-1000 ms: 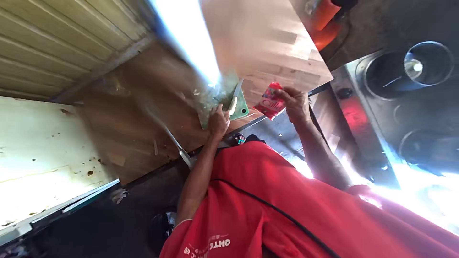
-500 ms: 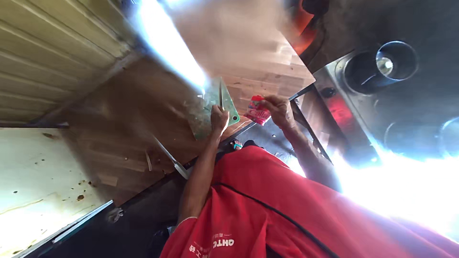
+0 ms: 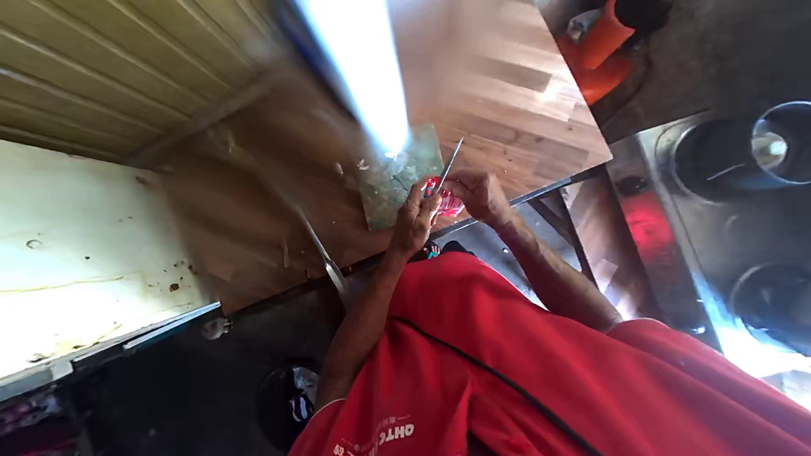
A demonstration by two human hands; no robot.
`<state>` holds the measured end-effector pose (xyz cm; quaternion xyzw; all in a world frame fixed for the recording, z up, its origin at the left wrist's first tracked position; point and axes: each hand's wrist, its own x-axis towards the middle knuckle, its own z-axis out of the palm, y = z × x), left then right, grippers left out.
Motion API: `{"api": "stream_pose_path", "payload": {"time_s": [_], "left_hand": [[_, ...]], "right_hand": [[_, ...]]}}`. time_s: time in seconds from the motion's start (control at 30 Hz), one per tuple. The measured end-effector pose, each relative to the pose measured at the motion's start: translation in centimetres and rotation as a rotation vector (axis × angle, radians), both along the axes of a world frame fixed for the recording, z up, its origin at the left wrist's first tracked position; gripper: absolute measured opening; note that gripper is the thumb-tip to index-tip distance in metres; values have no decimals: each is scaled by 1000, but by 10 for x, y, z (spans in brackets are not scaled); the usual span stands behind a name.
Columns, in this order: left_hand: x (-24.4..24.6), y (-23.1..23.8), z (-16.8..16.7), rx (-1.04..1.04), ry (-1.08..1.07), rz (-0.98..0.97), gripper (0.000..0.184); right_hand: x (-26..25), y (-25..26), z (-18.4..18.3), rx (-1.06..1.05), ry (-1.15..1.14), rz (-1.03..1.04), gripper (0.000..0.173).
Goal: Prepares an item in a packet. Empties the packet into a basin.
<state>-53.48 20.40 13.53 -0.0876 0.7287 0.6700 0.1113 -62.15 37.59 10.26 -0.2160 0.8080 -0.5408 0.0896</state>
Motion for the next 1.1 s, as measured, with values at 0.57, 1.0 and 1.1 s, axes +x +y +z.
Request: {"api": "stream_pose_path", "payload": {"time_s": [0.57,1.0,1.1], "left_hand": [[-2,18,-28,-263,113,98,31],[-10,12,-27,-86,31,280,35],[-11,13,-32,101,-2,352,34]], "right_hand": [[12,-10,0,221,95,-25,19],[20,-32,-25,123,367,-170,20],[21,-37,-26,27,225,-230,19]]}}
